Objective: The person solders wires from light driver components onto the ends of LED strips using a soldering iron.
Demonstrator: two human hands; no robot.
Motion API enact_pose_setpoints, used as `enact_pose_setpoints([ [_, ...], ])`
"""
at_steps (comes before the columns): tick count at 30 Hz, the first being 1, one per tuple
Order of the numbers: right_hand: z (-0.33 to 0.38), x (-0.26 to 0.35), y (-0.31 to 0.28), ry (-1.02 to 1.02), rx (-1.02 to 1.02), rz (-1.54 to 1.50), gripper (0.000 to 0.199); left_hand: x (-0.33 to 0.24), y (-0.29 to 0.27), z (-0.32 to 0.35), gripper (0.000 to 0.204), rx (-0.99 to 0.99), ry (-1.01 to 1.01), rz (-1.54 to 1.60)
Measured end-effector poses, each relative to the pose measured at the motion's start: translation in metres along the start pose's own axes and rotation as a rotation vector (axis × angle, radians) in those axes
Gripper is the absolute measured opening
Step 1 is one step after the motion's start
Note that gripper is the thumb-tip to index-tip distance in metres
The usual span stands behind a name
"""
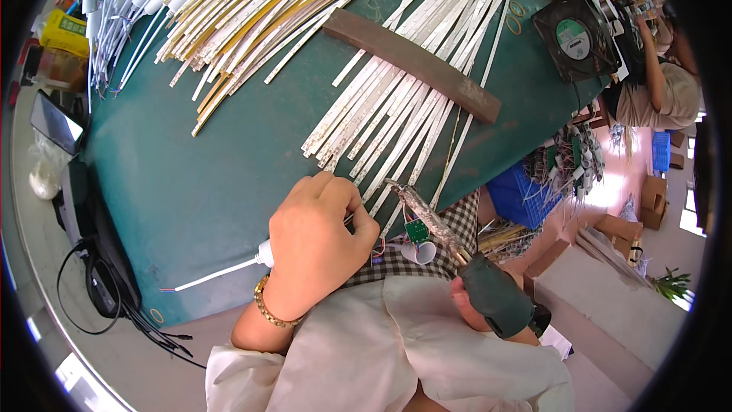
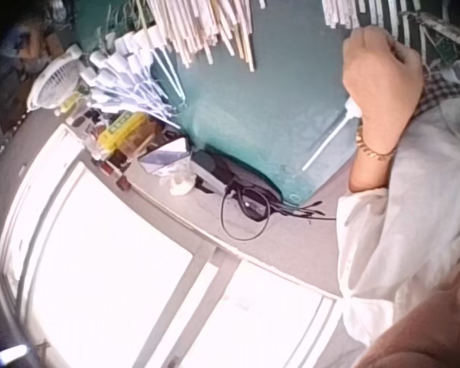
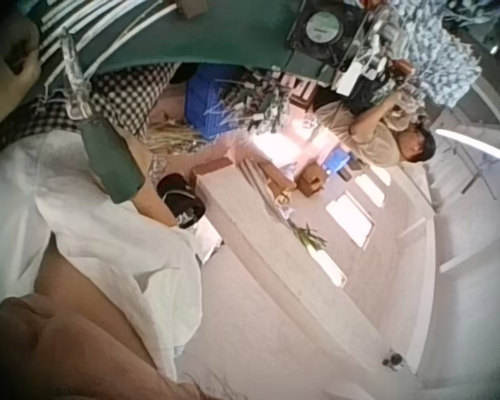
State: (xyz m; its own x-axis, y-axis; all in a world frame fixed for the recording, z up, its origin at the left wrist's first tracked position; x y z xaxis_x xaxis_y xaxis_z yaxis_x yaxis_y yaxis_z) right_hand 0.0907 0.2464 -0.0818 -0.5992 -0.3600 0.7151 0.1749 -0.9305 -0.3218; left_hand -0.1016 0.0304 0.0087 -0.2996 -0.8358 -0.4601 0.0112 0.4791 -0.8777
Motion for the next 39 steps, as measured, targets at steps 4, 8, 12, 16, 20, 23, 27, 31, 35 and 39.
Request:
enact_pose_setpoints([
  [4, 0.000, 0.007, -0.002, -0.149, -0.043, 0.134, 0.026, -0.001, 0.000, 0.001, 0.014, -0.006, 0.012, 0.004],
  [8, 0.005, 0.048, -0.002, -0.439, -0.143, 0.249, 0.025, -0.001, 0.003, 0.001, 0.013, 0.001, 0.011, -0.006],
  [12, 0.004, 0.031, -0.007, -0.386, -0.222, 0.076, 0.025, -0.003, -0.001, 0.001, 0.013, -0.013, 0.020, -0.014],
  [16, 0.005, 0.041, -0.007, -0.325, -0.150, 0.102, 0.022, -0.001, -0.001, 0.001, 0.014, -0.015, 0.022, -0.011],
  [20, 0.005, 0.056, -0.008, -0.417, -0.110, 0.033, 0.021, -0.002, -0.001, 0.001, 0.012, -0.011, 0.014, -0.017],
  [23, 0.015, 0.084, -0.004, -0.687, -0.081, 0.107, 0.021, -0.001, -0.002, 0.002, 0.012, -0.014, 0.011, -0.016],
  [27, 0.018, 0.073, -0.011, -0.652, -0.151, 0.004, 0.012, -0.002, -0.004, 0.001, 0.012, -0.008, 0.012, -0.020],
  [31, 0.018, 0.070, -0.009, -0.643, -0.131, 0.079, 0.023, -0.001, -0.002, 0.001, 0.012, 0.048, 0.045, -0.004],
  [35, 0.016, 0.064, -0.012, -0.559, -0.151, 0.060, 0.023, -0.005, -0.002, 0.000, 0.015, 0.092, 0.101, 0.004],
  [39, 0.014, 0.070, -0.015, -0.539, -0.153, 0.067, 0.023, -0.003, -0.004, 0.002, 0.017, 0.100, 0.078, -0.034],
])
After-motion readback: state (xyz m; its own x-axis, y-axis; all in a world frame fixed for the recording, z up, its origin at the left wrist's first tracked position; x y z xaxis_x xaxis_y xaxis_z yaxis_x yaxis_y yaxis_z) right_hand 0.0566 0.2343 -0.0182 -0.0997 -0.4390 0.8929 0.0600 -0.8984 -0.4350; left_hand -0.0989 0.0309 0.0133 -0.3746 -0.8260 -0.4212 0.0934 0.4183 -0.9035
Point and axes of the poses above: each hand's wrist, its own z-axis away from the middle knuckle, its own y-axis out of the palm, x = y × z, the point moved 10 cm from there along -z, towards the middle knuckle, and after that the axes turned 15 degrees about -z, right-handed, at the moved point
